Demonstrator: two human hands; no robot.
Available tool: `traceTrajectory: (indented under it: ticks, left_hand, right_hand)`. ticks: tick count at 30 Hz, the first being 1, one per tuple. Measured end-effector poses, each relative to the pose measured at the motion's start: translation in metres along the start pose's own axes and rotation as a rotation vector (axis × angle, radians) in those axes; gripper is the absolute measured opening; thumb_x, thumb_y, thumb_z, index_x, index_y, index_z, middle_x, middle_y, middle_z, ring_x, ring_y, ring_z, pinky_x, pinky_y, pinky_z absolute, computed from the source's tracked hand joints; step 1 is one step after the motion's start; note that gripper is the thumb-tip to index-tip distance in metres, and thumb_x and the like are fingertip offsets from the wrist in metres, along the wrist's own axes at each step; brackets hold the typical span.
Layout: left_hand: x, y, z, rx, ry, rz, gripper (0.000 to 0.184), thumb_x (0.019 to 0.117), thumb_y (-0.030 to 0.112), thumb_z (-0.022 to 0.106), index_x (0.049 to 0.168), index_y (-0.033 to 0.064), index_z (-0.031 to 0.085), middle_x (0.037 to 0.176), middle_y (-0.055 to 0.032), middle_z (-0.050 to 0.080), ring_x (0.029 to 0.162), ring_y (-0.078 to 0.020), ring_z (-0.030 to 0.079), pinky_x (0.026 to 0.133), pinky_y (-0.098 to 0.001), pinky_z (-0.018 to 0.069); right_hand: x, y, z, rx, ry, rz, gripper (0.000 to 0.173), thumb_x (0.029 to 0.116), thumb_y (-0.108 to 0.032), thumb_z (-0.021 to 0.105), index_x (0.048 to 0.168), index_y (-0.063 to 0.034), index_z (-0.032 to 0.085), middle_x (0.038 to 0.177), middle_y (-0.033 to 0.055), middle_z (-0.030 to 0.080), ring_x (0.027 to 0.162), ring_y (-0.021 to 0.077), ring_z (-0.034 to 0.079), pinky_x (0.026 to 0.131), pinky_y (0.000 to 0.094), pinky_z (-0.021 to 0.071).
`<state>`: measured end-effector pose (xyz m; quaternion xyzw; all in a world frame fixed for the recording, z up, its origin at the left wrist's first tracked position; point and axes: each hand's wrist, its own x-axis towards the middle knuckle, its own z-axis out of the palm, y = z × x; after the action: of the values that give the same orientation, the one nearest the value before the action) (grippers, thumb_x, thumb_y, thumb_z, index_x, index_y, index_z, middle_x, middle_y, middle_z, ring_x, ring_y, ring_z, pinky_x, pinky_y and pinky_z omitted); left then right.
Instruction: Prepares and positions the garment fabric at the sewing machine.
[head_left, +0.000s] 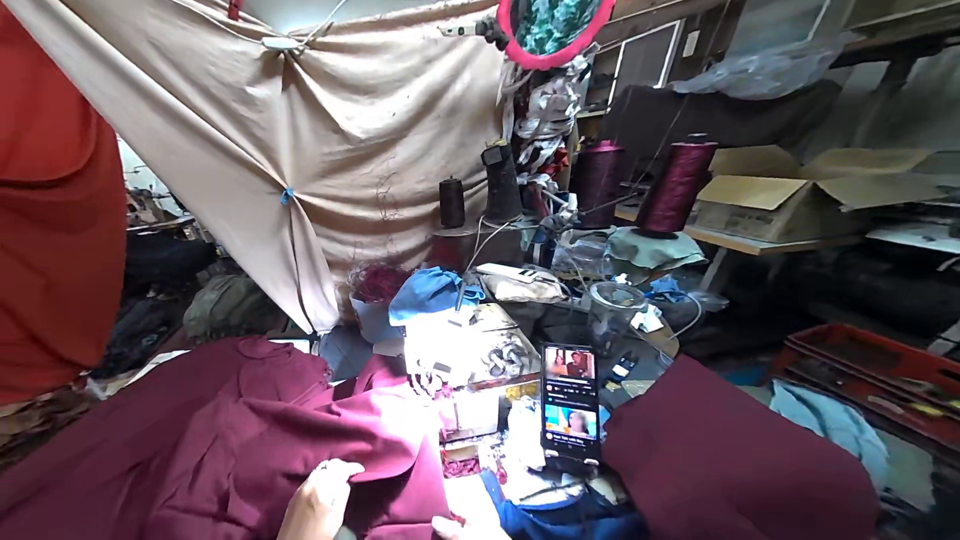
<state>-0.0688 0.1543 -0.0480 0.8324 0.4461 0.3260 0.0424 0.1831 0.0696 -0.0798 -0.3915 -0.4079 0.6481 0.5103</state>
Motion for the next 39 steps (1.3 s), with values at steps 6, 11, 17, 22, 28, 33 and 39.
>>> traceTrajectory:
  ticks: [6, 11, 17, 22, 28, 33, 39]
  left_hand:
    - [0.051, 0.032, -0.064, -0.091, -0.101, -0.194, 0.036, 0.1074, 0.02, 0.046, 0.115, -0.0033, 0.074, 0.112, -0.0211, 0.074, 0.11, -0.0328, 0.071, 0.102, -0.049, 0.0513]
    - [0.059, 0.043, -0.067, -0.16, 0.119, 0.097, 0.031, 0.1007, 0.03, 0.057, 0.095, 0.0094, 0.079, 0.084, -0.001, 0.074, 0.08, -0.006, 0.069, 0.077, -0.0263, 0.0569]
    - [0.005, 0.086, -0.039, -0.208, -0.105, 0.227, 0.017, 0.0969, 0.022, 0.069, 0.099, 0.0103, 0.08, 0.089, -0.0078, 0.075, 0.077, -0.0179, 0.072, 0.068, -0.0373, 0.0607]
    - [-0.024, 0.089, -0.001, -0.104, -0.108, 0.232, 0.017, 0.0975, 0.017, 0.066, 0.098, 0.0073, 0.08, 0.087, -0.0131, 0.074, 0.069, -0.0242, 0.072, 0.059, -0.04, 0.0595]
    - [0.006, 0.087, 0.019, 0.044, 0.051, 0.256, 0.017, 0.0936, 0.017, 0.067, 0.095, 0.0088, 0.081, 0.077, -0.0092, 0.07, 0.062, -0.0208, 0.068, 0.054, -0.0355, 0.0572]
    - [0.047, 0.111, 0.019, 0.111, 0.015, 0.11, 0.023, 0.0943, 0.016, 0.063, 0.099, 0.0026, 0.081, 0.087, -0.0144, 0.077, 0.081, -0.0323, 0.076, 0.073, -0.0467, 0.0618]
    - [0.069, 0.12, 0.015, 0.123, -0.143, -0.006, 0.026, 0.0983, 0.017, 0.058, 0.103, 0.0018, 0.079, 0.097, -0.0155, 0.077, 0.09, -0.0338, 0.076, 0.078, -0.05, 0.06]
  right_hand:
    - [0.007, 0.006, -0.013, -0.024, -0.029, -0.031, 0.009, 0.0973, -0.008, 0.063, 0.097, -0.0091, 0.072, 0.087, -0.0054, 0.073, 0.082, 0.0043, 0.068, 0.081, 0.0276, 0.0565]
    - [0.0, -0.009, -0.007, -0.021, 0.03, -0.019, 0.011, 0.0964, -0.002, 0.061, 0.099, -0.0086, 0.069, 0.087, -0.0063, 0.074, 0.081, 0.0024, 0.069, 0.077, 0.0239, 0.0574]
    - [0.0, 0.006, -0.014, -0.005, 0.002, -0.003, 0.007, 0.092, -0.005, 0.069, 0.096, -0.0102, 0.072, 0.087, -0.005, 0.075, 0.081, 0.0043, 0.07, 0.079, 0.0268, 0.058]
    - [-0.005, 0.003, -0.007, -0.028, 0.081, 0.081, 0.009, 0.0901, -0.001, 0.069, 0.091, -0.0092, 0.07, 0.083, -0.006, 0.073, 0.079, 0.0023, 0.069, 0.079, 0.0238, 0.0581]
    - [0.016, -0.004, -0.009, -0.078, 0.039, -0.067, 0.009, 0.0938, -0.006, 0.067, 0.087, -0.0103, 0.071, 0.08, -0.0052, 0.071, 0.076, 0.0038, 0.067, 0.075, 0.0255, 0.0565]
    - [0.045, -0.019, -0.007, -0.154, 0.158, -0.101, 0.014, 0.0925, -0.007, 0.066, 0.08, -0.0113, 0.07, 0.069, -0.0085, 0.065, 0.061, -0.0008, 0.059, 0.06, 0.0193, 0.0501]
    - [0.055, -0.023, -0.007, -0.196, 0.18, -0.128, 0.02, 0.0919, -0.004, 0.063, 0.075, -0.0125, 0.068, 0.066, -0.0102, 0.062, 0.06, -0.0017, 0.057, 0.06, 0.0186, 0.0492]
